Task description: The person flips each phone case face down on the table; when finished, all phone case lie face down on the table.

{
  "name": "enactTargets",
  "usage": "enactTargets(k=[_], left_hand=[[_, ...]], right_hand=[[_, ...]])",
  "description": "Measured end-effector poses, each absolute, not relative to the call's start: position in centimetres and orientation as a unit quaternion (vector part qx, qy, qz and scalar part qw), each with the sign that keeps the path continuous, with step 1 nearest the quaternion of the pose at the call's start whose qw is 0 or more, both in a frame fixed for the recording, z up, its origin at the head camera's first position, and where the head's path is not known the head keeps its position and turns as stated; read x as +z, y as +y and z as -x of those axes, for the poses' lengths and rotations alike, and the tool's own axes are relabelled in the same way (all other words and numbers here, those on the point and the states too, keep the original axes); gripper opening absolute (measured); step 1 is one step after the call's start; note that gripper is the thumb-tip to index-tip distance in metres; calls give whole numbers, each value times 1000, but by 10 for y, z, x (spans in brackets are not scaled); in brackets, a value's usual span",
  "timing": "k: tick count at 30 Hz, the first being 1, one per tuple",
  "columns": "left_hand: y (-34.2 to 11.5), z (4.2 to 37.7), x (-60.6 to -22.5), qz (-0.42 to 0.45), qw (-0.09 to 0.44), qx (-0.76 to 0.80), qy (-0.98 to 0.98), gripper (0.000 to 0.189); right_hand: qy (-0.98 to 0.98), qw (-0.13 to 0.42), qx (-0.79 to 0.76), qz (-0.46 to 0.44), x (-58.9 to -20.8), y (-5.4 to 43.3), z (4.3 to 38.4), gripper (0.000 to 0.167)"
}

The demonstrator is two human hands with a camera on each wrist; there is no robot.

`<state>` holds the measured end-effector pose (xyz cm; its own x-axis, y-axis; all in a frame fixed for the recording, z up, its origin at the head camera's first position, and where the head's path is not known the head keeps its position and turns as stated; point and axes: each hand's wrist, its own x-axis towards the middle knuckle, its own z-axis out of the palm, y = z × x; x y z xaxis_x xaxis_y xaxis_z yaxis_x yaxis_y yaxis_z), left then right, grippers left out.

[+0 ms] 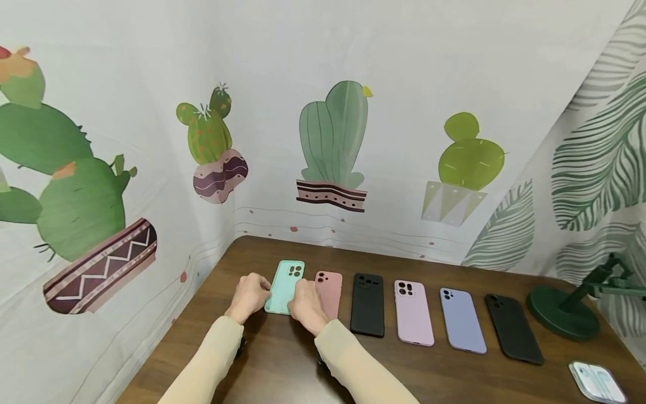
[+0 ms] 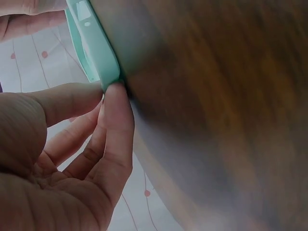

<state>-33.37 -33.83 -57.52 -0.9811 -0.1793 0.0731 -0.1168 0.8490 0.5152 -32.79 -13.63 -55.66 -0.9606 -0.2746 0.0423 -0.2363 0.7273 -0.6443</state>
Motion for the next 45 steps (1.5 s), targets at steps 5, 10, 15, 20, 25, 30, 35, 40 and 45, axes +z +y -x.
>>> enactTargets(k=[5, 10, 15, 20, 25, 30, 35, 40, 45], left_hand=[[-336, 332, -575, -68, 60, -264, -960, 12], [-336, 331, -574, -66, 69, -260, -961, 12], [-338, 331, -575, -64, 73, -254, -962, 14], [-337, 332, -575, -69, 66, -259, -961, 12], [-330, 323, -562, -91, 34, -289, -952, 15], [-314, 304, -535, -86, 35, -317, -944, 44], [-297, 283, -504, -90, 35, -356, -930, 54], [-290, 278, -496, -122, 9, -385, -915, 58], [-289, 276, -496, -136, -14, -411, -901, 59]], right_hand=[[929, 20, -343, 135, -558, -135, 327, 31], [926, -2, -350, 141, -561, -136, 327, 35], [925, -1, -356, 136, -560, -137, 325, 38], [925, -2, -361, 123, -554, -136, 321, 34], [916, 12, -381, 123, -546, -133, 315, 32], [907, 0, -401, 128, -532, -127, 302, 31], [898, 2, -423, 121, -498, -119, 279, 36], [899, 1, -420, 120, -485, -117, 269, 32], [885, -1, -449, 122, -483, -117, 266, 21]])
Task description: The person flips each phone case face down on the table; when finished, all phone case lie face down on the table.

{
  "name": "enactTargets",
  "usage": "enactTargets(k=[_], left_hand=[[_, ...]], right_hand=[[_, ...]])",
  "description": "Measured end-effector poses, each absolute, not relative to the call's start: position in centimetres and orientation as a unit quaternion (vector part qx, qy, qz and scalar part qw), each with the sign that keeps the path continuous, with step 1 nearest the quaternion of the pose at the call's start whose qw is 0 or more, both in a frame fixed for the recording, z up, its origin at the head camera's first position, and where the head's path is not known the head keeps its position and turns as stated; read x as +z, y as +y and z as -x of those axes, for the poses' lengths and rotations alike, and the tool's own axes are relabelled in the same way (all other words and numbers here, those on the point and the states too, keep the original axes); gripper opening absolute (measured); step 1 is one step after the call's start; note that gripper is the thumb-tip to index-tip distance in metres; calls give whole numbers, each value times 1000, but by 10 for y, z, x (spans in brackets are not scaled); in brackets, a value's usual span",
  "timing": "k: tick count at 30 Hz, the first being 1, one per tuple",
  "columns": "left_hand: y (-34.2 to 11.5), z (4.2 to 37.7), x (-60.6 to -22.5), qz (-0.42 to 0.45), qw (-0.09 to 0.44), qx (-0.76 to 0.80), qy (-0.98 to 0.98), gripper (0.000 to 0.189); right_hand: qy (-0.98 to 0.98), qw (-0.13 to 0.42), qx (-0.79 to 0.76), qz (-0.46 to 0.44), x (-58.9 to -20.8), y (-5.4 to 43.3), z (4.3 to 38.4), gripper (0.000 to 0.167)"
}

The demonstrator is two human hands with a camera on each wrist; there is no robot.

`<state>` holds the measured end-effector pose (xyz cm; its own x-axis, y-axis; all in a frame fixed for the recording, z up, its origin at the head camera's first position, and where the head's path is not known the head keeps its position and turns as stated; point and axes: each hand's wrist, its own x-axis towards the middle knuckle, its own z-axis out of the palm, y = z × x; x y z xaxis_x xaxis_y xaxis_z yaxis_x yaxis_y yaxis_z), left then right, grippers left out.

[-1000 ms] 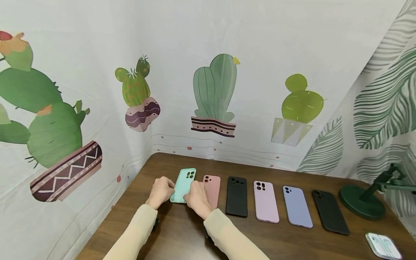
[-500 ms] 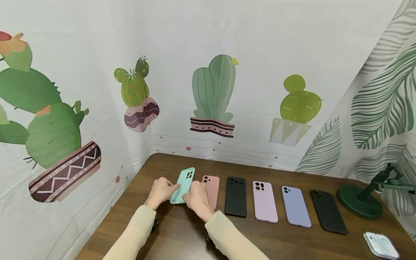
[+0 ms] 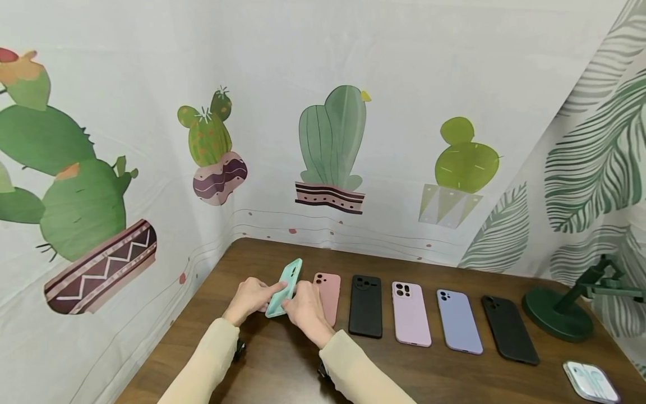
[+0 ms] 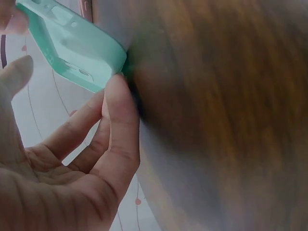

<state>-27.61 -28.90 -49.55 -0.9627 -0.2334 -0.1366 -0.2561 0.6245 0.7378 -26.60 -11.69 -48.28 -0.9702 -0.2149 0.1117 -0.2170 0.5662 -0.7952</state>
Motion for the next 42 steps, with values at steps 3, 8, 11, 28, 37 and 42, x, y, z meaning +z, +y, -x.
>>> enactTargets(k=[3, 8, 11, 28, 37, 42], left_hand=[[-289, 274, -495, 140, 26, 432, 890, 59], [-288, 275, -494, 134, 43, 451, 881, 62], [-289, 274, -494, 123, 53, 458, 879, 62], [-297, 274, -491, 98, 96, 508, 851, 57], [-309, 276, -492, 57, 112, 540, 832, 59], [-314, 276, -491, 68, 96, 551, 826, 54]], right_hand=[[-878, 6, 462, -121, -482, -119, 264, 15], [-872, 23, 471, -127, -479, -121, 261, 16], [-868, 48, 474, -145, -490, -123, 267, 19], [-836, 36, 518, -176, -521, -132, 281, 25], [-854, -125, 490, -121, -542, -142, 295, 17], [-864, -122, 471, -129, -549, -145, 297, 29]])
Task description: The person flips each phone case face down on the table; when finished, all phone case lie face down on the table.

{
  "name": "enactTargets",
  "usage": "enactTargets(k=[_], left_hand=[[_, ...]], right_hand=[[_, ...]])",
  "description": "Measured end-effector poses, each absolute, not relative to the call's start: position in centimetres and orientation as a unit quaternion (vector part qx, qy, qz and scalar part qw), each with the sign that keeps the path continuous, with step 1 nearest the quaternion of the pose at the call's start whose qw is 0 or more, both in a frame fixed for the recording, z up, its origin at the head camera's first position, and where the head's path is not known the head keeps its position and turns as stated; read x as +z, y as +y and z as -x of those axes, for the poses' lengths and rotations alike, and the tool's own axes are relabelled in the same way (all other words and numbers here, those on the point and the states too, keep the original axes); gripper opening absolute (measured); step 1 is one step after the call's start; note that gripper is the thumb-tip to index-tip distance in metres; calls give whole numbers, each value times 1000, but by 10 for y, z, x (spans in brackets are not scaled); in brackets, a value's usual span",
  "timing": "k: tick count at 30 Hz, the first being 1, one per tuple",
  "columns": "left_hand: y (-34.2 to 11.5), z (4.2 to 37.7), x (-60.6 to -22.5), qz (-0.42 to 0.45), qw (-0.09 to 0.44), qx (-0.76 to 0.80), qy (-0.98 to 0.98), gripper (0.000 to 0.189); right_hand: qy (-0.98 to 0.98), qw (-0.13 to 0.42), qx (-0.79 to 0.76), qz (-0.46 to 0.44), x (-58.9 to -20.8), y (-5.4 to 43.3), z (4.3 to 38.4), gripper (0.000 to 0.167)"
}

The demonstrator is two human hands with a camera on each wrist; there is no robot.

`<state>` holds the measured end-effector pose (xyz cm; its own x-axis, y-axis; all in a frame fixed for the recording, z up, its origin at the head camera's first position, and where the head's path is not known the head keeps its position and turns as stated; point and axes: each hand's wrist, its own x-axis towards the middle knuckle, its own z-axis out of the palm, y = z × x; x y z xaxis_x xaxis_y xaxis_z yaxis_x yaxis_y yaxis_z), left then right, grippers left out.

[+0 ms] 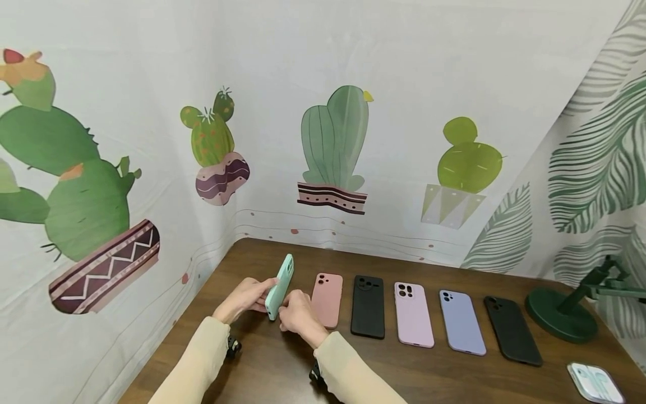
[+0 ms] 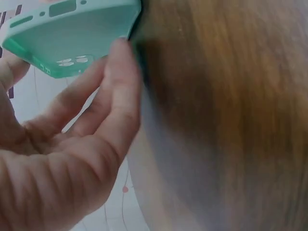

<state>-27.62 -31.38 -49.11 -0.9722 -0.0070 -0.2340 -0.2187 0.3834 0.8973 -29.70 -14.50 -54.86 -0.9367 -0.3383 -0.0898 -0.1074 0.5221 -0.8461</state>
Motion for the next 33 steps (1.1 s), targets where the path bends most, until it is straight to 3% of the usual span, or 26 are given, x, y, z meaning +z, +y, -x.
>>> enactTargets(k=[4, 9, 16, 27, 33], left_hand=[[-315, 276, -486, 87, 45, 564, 820, 42], [-317, 276, -480, 103, 0, 565, 818, 30], [-318, 275, -480, 113, -1, 578, 809, 26], [-324, 271, -484, 113, 0, 568, 815, 28], [-325, 271, -490, 116, -14, 517, 848, 22]], right_hand=[[870, 111, -461, 134, -552, -146, 299, 35], [877, 97, -454, 126, -547, -146, 296, 28], [894, 87, -424, 119, -523, -142, 282, 26], [904, 61, -401, 137, -555, -147, 299, 36], [908, 48, -393, 135, -546, -144, 294, 40]])
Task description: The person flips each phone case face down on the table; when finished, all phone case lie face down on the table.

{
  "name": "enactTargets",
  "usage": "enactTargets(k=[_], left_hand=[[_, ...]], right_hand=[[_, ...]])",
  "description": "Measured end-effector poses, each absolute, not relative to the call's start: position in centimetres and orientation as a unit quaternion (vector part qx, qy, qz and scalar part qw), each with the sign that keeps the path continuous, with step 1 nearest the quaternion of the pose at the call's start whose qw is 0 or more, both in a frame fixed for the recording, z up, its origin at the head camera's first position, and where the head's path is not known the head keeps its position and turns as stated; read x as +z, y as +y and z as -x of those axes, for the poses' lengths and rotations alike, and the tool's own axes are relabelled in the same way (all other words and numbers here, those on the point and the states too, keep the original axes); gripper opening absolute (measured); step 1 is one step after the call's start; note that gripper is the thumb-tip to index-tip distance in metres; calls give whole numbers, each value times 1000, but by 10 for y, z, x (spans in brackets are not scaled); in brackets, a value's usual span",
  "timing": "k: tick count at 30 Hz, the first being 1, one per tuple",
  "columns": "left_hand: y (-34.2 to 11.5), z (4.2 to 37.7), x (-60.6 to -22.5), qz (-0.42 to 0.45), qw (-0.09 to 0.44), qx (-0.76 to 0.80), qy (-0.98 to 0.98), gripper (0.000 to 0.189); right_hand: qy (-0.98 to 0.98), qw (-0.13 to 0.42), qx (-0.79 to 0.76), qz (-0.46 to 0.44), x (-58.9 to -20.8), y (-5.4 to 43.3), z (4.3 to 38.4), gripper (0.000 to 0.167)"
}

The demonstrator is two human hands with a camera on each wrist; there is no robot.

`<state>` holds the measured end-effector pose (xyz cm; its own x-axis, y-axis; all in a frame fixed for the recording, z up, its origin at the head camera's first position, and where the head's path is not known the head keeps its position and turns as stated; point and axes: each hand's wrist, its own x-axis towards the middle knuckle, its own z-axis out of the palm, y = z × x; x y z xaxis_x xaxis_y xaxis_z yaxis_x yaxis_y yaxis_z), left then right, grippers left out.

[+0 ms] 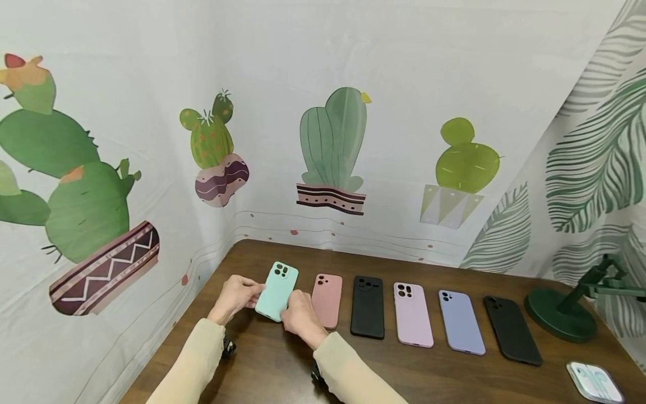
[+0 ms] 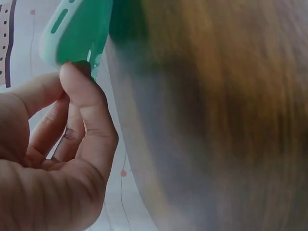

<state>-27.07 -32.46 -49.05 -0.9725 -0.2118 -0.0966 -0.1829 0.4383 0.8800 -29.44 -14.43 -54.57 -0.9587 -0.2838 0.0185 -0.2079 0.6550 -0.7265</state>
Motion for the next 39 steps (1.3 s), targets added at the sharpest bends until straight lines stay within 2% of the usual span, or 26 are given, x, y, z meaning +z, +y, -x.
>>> enactTargets(k=[10, 23, 33, 36, 39], left_hand=[[-318, 274, -498, -110, 33, -435, -893, 18], [-315, 274, -500, -113, 33, -382, -917, 13], [-312, 274, -500, -107, 32, -352, -930, 9], [-311, 274, -499, -106, 31, -342, -933, 10], [-310, 273, -497, -103, 41, -311, -944, 14]], right_hand=[[904, 39, -403, 134, -521, -133, 279, 41], [910, 51, -391, 128, -536, -136, 291, 46], [897, 46, -419, 132, -505, -124, 268, 50], [892, 49, -428, 134, -502, -123, 266, 47], [886, 37, -438, 146, -514, -120, 273, 34]])
